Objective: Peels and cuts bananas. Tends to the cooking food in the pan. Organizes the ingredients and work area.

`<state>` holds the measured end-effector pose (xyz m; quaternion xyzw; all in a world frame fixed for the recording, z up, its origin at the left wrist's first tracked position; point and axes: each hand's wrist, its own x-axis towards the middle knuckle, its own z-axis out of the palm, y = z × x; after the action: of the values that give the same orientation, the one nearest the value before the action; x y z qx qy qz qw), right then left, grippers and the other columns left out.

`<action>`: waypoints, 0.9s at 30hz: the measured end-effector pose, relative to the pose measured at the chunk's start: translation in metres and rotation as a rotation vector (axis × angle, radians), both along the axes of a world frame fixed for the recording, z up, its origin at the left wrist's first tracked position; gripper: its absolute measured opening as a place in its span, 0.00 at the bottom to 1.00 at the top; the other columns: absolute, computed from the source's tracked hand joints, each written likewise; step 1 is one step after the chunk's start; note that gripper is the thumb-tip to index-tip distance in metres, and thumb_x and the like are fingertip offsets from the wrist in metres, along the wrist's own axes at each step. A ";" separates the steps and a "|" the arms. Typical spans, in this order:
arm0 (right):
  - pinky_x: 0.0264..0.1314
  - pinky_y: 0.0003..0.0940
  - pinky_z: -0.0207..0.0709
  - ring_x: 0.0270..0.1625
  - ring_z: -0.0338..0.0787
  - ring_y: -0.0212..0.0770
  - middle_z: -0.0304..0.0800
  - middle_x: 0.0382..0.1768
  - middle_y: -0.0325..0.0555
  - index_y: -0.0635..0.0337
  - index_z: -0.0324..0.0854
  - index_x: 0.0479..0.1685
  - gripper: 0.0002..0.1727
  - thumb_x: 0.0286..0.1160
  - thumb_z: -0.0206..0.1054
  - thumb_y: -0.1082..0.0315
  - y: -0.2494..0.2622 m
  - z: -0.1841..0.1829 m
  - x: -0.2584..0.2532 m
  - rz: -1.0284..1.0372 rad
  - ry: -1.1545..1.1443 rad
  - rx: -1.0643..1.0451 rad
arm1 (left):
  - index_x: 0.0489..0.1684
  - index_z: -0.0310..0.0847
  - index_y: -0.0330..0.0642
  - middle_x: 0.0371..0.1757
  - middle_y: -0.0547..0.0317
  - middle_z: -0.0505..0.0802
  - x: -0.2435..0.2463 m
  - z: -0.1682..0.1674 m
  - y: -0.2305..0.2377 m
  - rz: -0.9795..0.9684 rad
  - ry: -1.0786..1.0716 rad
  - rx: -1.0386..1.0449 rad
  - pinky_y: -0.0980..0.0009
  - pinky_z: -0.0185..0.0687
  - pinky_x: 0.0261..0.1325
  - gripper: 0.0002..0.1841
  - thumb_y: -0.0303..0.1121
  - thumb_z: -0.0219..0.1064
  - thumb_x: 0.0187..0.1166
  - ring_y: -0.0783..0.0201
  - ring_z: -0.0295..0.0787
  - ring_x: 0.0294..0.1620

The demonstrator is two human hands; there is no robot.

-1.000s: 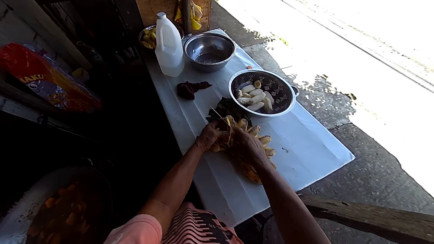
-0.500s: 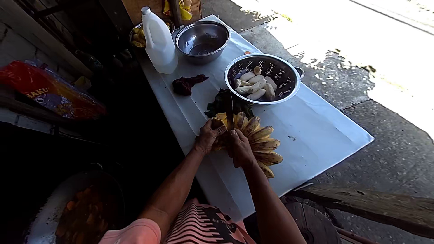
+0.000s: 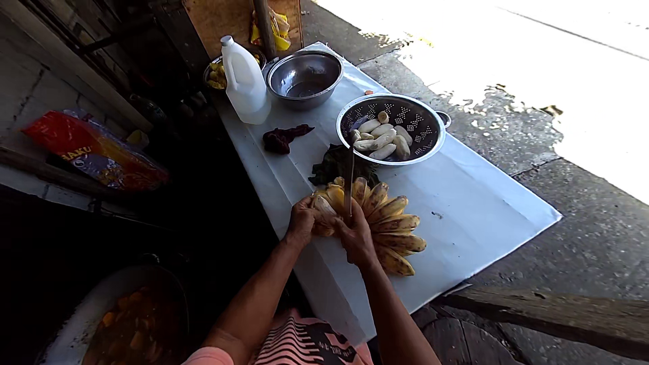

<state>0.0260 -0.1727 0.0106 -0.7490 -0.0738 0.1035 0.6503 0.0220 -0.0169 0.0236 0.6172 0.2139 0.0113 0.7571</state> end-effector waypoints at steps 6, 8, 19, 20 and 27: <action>0.61 0.61 0.83 0.55 0.93 0.60 0.92 0.57 0.61 0.64 0.53 0.92 0.52 0.68 0.77 0.57 0.003 0.011 0.008 0.080 -0.277 -0.523 | 0.70 0.77 0.32 0.52 0.46 0.92 -0.012 0.009 0.011 -0.164 -0.064 -0.054 0.70 0.83 0.28 0.29 0.12 0.62 0.63 0.62 0.89 0.35; 0.56 0.60 0.84 0.51 0.94 0.58 0.93 0.53 0.58 0.59 0.59 0.90 0.49 0.68 0.77 0.52 0.000 0.015 0.011 0.075 -0.240 -0.471 | 0.81 0.68 0.32 0.62 0.45 0.91 -0.017 0.011 0.014 -0.215 -0.125 0.023 0.67 0.88 0.44 0.33 0.15 0.60 0.67 0.61 0.91 0.49; 0.35 0.35 0.83 0.29 0.85 0.36 0.88 0.39 0.46 0.62 0.76 0.74 0.22 0.91 0.53 0.59 0.003 0.047 -0.021 0.005 -0.238 -0.188 | 0.72 0.72 0.35 0.53 0.44 0.89 0.000 0.033 -0.011 0.053 -0.184 -0.617 0.65 0.89 0.49 0.18 0.29 0.43 0.92 0.57 0.91 0.44; 0.42 0.41 0.85 0.36 0.90 0.41 0.91 0.40 0.50 0.64 0.81 0.68 0.21 0.90 0.54 0.60 -0.001 0.043 -0.023 -0.037 -0.372 -0.333 | 0.69 0.74 0.37 0.53 0.44 0.90 0.002 0.030 -0.006 0.027 -0.174 -0.664 0.69 0.89 0.43 0.20 0.34 0.40 0.93 0.58 0.91 0.40; 0.31 0.51 0.80 0.31 0.90 0.53 0.86 0.28 0.53 0.65 0.81 0.50 0.21 0.92 0.47 0.57 0.000 0.030 -0.043 -0.004 -0.378 -0.663 | 0.62 0.81 0.40 0.56 0.43 0.92 0.005 0.018 -0.009 -0.218 -0.309 -0.737 0.64 0.90 0.45 0.27 0.48 0.41 0.87 0.57 0.93 0.42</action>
<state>-0.0171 -0.1723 0.0410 -0.9248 -0.1535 -0.0196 0.3476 0.0269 -0.0257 0.0411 0.3148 0.0209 -0.0536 0.9474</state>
